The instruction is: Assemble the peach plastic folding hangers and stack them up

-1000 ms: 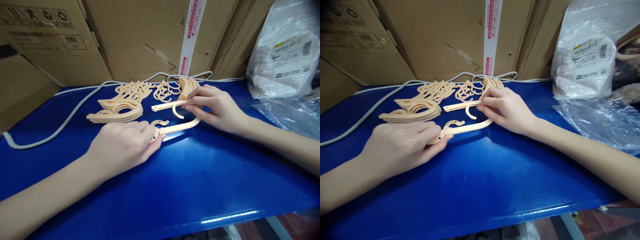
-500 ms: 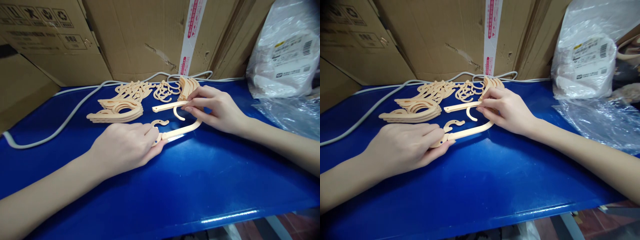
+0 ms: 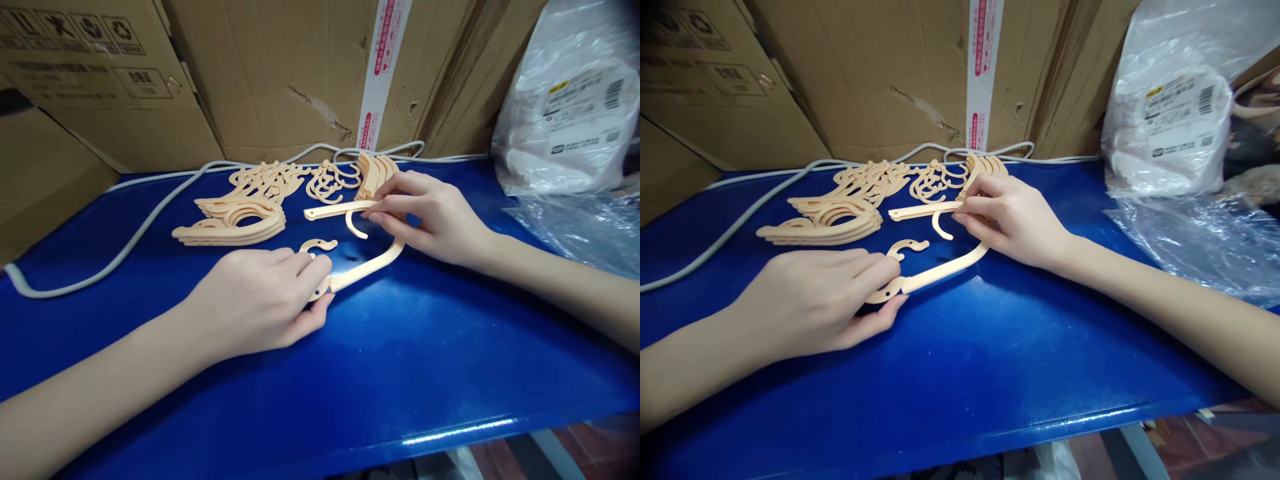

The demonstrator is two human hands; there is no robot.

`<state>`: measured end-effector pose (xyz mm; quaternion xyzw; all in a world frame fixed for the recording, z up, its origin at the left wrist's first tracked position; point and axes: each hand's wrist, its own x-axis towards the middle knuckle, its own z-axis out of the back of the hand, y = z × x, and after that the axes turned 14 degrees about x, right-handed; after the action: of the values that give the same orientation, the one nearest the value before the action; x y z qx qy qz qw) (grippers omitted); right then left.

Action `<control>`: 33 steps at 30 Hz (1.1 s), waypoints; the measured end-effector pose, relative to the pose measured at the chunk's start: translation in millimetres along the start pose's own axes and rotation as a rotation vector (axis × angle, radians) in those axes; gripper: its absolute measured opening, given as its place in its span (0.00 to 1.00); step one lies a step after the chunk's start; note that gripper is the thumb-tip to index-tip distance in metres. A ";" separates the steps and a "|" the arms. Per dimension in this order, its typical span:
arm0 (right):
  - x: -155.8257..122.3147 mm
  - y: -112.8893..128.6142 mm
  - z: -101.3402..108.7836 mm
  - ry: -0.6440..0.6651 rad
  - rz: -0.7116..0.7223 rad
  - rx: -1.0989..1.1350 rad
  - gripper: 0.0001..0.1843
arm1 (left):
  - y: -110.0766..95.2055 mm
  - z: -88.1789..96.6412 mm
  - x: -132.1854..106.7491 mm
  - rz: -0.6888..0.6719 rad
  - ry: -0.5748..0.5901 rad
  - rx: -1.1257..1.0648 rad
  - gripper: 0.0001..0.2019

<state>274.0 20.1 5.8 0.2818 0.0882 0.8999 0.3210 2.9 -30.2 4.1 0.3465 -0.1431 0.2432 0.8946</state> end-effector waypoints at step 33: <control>-2.3 -8.1 -10.5 -0.066 -0.141 0.107 0.08 | 0.6 -13.8 -2.7 -0.014 0.052 -0.286 0.16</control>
<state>273.8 25.3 -6.6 0.3211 0.1451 0.8592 0.3710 1.5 -21.2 -6.6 0.2102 -0.1506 0.2228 0.9399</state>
